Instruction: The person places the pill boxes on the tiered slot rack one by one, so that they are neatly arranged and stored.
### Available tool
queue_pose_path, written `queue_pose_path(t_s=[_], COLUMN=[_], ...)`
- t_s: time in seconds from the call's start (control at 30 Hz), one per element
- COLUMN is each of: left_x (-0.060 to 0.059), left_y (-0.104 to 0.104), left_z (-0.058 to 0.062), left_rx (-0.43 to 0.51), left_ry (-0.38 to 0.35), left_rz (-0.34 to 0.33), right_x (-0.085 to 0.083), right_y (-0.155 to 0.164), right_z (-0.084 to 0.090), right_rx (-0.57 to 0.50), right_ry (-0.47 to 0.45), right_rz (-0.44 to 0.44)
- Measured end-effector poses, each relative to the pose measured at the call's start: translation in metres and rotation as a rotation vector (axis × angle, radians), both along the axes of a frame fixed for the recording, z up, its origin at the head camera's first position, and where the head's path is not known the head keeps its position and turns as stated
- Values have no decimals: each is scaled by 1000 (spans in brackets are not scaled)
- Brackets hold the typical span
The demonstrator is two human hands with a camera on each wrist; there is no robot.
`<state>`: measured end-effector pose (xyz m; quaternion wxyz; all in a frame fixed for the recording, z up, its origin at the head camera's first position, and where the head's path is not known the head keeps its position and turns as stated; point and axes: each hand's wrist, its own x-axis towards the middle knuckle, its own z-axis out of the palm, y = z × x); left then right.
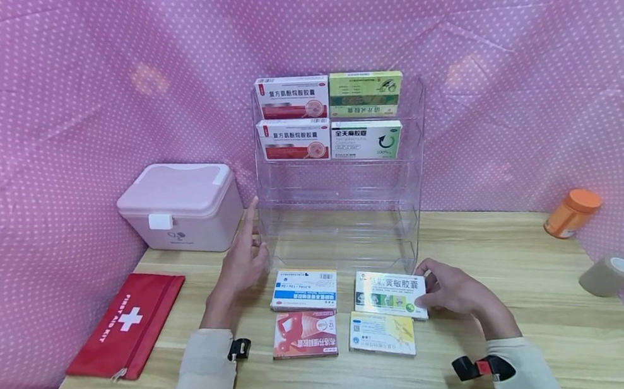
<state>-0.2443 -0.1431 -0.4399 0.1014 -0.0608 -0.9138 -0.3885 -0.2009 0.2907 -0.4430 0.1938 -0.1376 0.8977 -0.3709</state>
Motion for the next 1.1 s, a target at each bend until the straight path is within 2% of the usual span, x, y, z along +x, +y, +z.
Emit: queue_pose_path(t_s=[0.17, 0.47, 0.73, 1.1], left_x=[0, 0, 1, 0], left_y=[-1, 1, 1, 1], left_z=[-1, 2, 0, 0], left_rx=[6, 18, 13, 14], left_ry=[-8, -24, -16, -13], left_rz=[-1, 9, 12, 10], right_x=[1, 2, 4, 7], right_y=[-1, 5, 7, 6], right_z=[1, 6, 9, 18], right_rx=[-63, -252, -282, -324], right_ry=[-33, -102, -107, -63], right_rz=[-26, -28, -10, 49])
